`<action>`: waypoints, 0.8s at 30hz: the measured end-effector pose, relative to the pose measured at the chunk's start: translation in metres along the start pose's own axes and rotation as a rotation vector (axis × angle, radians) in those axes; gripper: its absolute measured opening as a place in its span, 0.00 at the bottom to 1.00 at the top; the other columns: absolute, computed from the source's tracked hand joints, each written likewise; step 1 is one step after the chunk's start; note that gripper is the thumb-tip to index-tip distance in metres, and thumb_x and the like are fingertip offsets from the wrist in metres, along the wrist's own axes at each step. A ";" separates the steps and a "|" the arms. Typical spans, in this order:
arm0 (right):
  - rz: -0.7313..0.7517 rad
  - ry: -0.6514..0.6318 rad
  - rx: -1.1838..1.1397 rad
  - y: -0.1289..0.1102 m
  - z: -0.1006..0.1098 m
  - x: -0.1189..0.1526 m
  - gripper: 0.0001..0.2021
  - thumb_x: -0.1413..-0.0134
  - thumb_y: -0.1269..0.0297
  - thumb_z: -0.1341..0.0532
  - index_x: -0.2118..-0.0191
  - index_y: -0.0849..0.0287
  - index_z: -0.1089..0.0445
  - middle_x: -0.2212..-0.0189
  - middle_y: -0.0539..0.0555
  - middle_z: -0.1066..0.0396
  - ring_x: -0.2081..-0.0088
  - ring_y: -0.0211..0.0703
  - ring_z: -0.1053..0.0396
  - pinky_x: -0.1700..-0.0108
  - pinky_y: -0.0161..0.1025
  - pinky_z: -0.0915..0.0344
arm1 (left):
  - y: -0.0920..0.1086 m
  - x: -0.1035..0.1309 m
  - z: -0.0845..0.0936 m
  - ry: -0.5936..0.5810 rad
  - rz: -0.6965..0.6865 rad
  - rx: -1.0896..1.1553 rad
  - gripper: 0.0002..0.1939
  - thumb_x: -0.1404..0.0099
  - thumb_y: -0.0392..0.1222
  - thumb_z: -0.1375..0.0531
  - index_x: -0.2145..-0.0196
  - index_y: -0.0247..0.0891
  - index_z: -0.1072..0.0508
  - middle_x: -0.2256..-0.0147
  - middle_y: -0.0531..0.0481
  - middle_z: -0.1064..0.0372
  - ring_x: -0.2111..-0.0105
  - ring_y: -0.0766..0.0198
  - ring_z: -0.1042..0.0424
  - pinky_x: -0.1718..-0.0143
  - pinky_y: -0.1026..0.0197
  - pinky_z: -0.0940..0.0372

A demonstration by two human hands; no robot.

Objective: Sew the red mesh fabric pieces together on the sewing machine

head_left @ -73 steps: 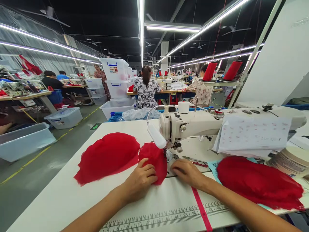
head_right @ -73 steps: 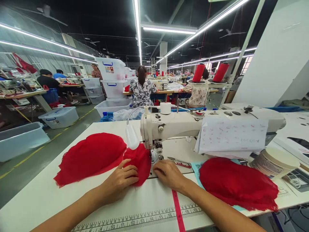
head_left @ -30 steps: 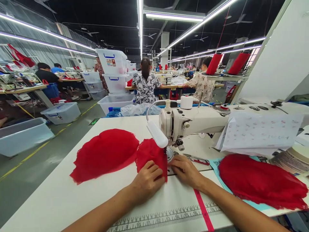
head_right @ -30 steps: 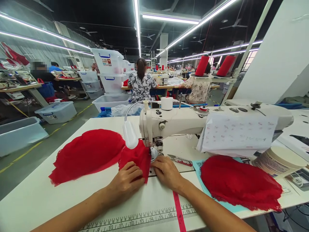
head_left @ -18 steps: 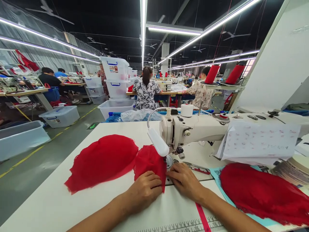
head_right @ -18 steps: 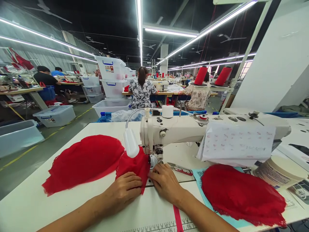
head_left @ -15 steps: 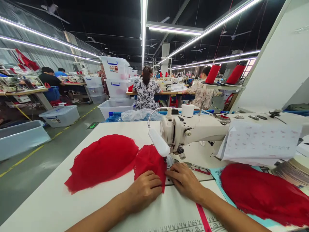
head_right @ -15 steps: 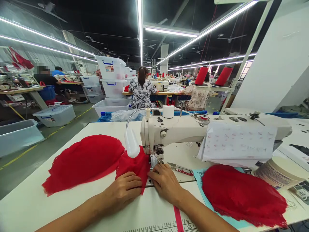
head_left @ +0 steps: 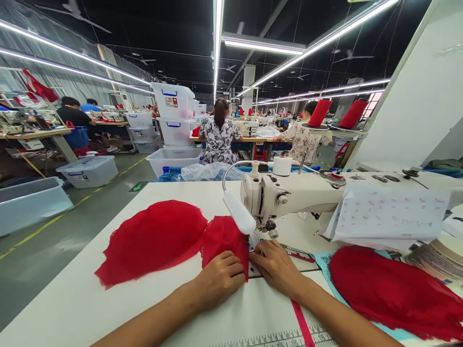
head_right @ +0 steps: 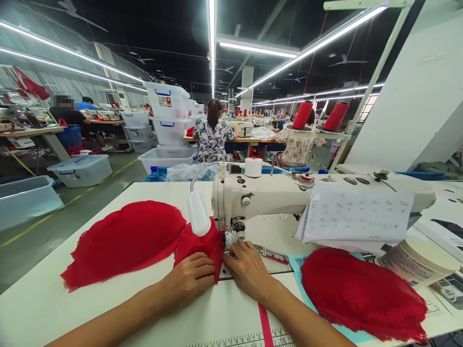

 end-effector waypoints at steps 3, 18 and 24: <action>-0.017 0.008 0.000 0.003 -0.001 0.000 0.12 0.45 0.77 0.50 0.64 0.59 0.31 0.71 0.55 0.35 0.68 0.43 0.42 0.66 0.39 0.49 | -0.003 -0.002 -0.003 -0.018 0.024 -0.034 0.12 0.37 0.28 0.51 0.75 0.35 0.34 0.75 0.51 0.33 0.74 0.66 0.36 0.65 0.60 0.39; -0.127 -0.010 -0.117 0.009 -0.001 0.003 0.09 0.47 0.76 0.47 0.66 0.59 0.31 0.70 0.53 0.34 0.68 0.41 0.40 0.66 0.38 0.47 | -0.017 -0.019 -0.019 -0.026 0.085 -0.220 0.09 0.45 0.25 0.48 0.78 0.35 0.33 0.79 0.52 0.35 0.76 0.65 0.36 0.59 0.56 0.39; -0.139 -0.025 -0.134 0.010 -0.002 0.003 0.09 0.48 0.77 0.46 0.66 0.59 0.31 0.70 0.54 0.34 0.67 0.42 0.40 0.65 0.39 0.46 | -0.015 -0.020 -0.016 -0.047 0.132 -0.204 0.10 0.43 0.25 0.49 0.73 0.33 0.30 0.74 0.48 0.32 0.71 0.62 0.33 0.62 0.58 0.37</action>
Point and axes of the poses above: each hand's wrist, its own x-axis away from the middle knuckle, its own z-axis out of the back of the hand, y = z × x, the point moved 4 cm from there along -x, towards the middle knuckle
